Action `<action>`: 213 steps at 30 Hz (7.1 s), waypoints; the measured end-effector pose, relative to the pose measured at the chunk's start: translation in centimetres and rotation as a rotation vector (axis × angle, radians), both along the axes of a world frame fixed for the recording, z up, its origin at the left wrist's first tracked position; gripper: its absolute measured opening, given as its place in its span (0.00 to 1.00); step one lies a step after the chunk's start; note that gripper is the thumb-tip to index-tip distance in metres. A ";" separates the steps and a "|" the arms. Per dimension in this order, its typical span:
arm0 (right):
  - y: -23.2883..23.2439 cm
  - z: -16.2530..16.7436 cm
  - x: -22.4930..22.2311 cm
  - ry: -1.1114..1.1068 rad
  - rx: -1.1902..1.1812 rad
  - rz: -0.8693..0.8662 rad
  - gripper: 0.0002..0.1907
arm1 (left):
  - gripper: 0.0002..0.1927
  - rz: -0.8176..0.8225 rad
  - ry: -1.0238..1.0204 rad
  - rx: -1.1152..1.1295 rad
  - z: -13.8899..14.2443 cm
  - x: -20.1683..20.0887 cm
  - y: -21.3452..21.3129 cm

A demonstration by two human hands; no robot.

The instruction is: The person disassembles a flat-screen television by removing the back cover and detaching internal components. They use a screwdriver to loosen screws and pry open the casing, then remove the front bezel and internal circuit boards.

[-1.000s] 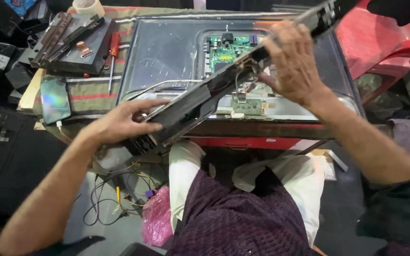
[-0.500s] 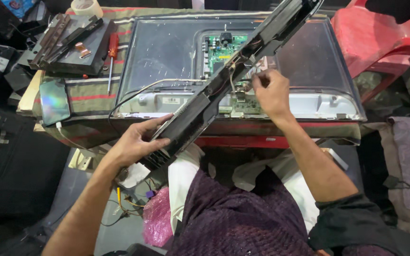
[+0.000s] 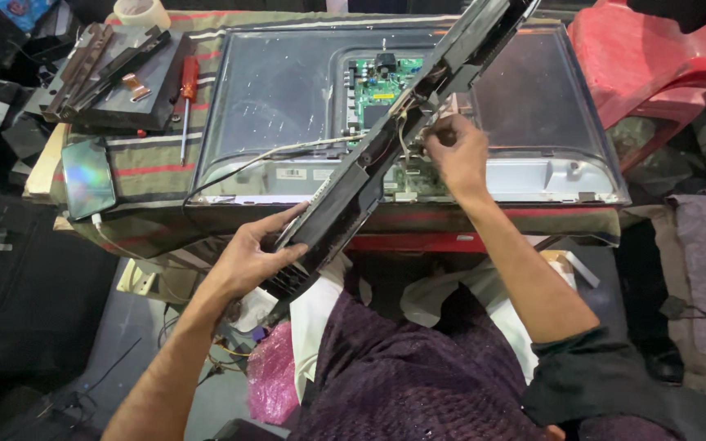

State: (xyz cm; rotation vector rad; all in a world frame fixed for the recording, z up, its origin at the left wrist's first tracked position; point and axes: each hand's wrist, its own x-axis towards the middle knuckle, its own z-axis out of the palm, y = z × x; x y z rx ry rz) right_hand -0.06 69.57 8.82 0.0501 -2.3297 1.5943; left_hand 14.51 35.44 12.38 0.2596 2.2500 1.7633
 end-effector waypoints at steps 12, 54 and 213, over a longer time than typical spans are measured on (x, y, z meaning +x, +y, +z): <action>0.3 -0.4 -2.0 0.160 -0.424 0.124 0.04 | 0.35 0.006 -0.004 0.157 -1.0 0.0 1.2; -0.1 -1.5 -1.5 0.112 -0.701 0.243 0.09 | 0.35 0.096 0.080 0.194 -4.9 1.7 3.2; -8.6 4.1 -2.9 0.184 0.721 -0.122 0.29 | 0.33 0.109 0.823 -0.933 0.6 -18.9 -3.4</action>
